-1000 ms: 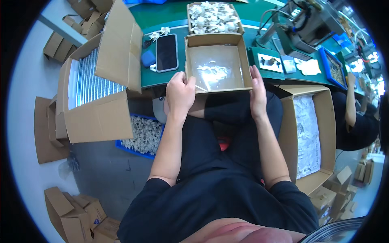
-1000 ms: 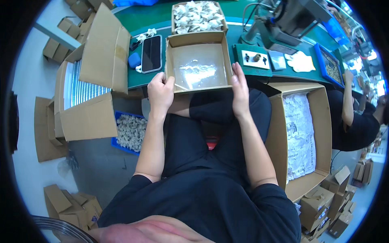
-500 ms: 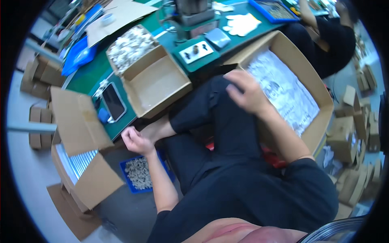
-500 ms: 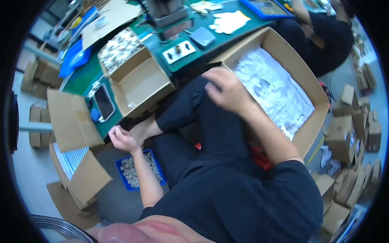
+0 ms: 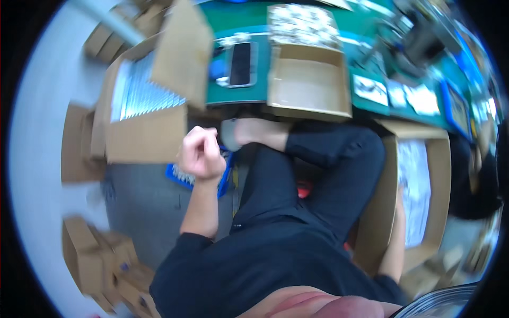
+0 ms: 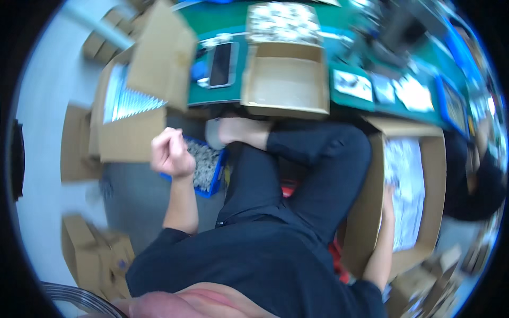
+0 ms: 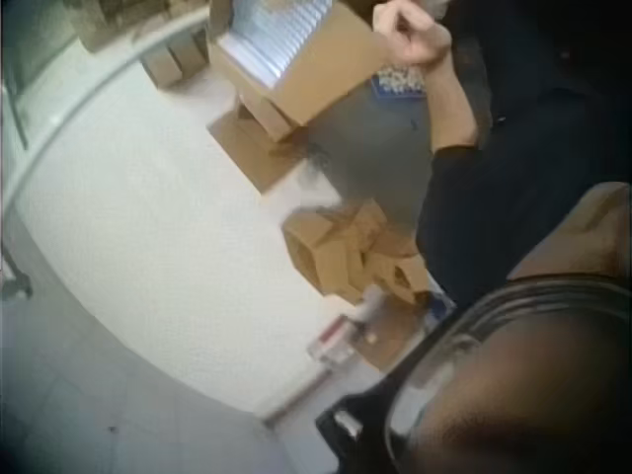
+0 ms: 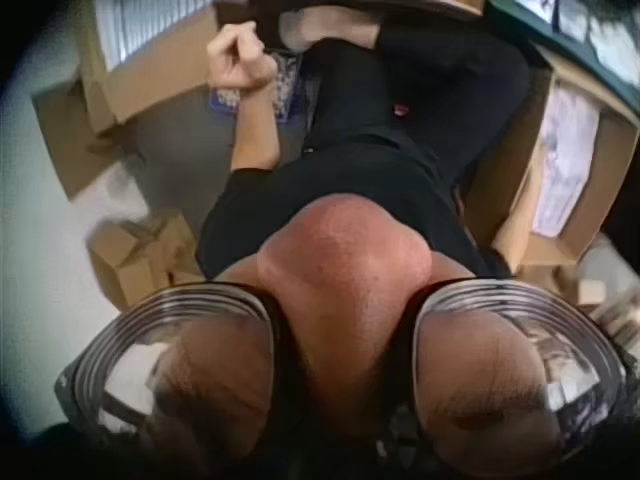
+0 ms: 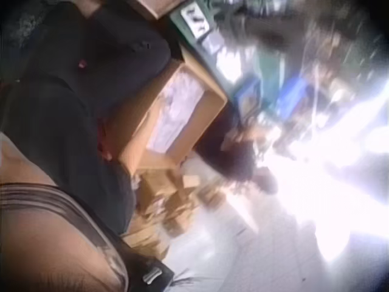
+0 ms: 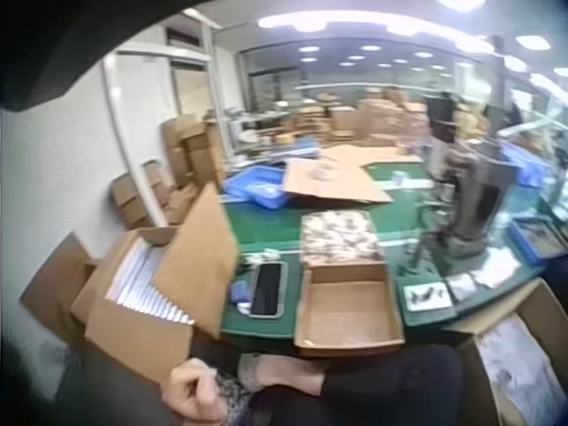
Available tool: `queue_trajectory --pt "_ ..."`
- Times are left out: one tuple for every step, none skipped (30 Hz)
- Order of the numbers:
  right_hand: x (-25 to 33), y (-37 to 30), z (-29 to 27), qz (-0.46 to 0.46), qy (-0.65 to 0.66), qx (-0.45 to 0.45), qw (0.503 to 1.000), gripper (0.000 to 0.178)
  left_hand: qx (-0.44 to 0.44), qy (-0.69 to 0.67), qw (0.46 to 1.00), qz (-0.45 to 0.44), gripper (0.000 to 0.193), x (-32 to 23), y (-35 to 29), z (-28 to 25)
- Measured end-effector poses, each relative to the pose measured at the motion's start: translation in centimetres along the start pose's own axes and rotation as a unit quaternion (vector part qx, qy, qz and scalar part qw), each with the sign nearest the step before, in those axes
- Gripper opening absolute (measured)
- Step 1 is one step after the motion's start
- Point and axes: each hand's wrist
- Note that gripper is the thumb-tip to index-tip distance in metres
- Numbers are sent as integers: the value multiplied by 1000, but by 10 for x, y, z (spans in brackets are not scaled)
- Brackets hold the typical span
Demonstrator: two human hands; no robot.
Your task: Assemble small electronic or mechanical parts using a manual benchtop press and sorting components into boxes.
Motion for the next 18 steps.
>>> queue_trajectory --pt "1 45 6 -2 -3 36 999 74 -3 -67 993 98 14 -26 30 -12" --pt "1 65 -9 3 -24 52 998 73 0 -124 985 119 17 -37 62 -16" --pt "0 94 -10 5 -36 84 996 73 5 -160 976 145 20 -44 102 -38" --pt "2 115 -12 9 -52 110 993 73 -46 -157 986 22 27 -43 131 -55" --pt "6 140 -4 10 -67 135 988 73 -114 96 976 161 29 -20 172 -61" --pt "13 158 4 9 -80 153 985 72 -30 62 997 -26 18 14 217 -98" --pt "17 171 7 10 -96 164 982 72 19 118 989 -85 16 45 248 -104" --pt "21 179 8 14 -112 173 978 72 67 170 972 -149 14 77 276 -113" --pt "27 187 12 18 -129 177 976 72 113 269 931 -219 20 127 292 -130" --pt "33 187 8 24 -148 172 973 71 162 354 876 -286 26 170 294 -146" --pt "38 186 5 30 -167 168 971 71 216 441 830 -266 24 210 292 -164" --pt "41 184 7 40 -185 160 969 71 271 519 773 -244 25 244 284 -174" --pt "43 180 6 46 -200 153 967 71 268 520 774 -242 25 271 278 -185" --pt "43 177 5 52 -214 146 964 70 222 551 777 -209 28 295 271 -198" --pt "43 176 12 59 -224 142 962 70 177 584 773 -175 31 311 266 -212" --pt "47 162 6 73 -242 127 959 70 137 601 774 -142 35 322 262 -202" --pt "50 150 1 86 -259 112 955 70 140 595 779 -141 35 330 261 -196" --pt "58 135 -4 104 -282 90 949 69 166 595 769 -164 36 334 251 -171"
Point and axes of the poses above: each hand's wrist, its own y-axis towards the middle knuckle, its own z-axis out of the palm, x = y × z, and after that the axes turned 5 degrees about -x, right-handed
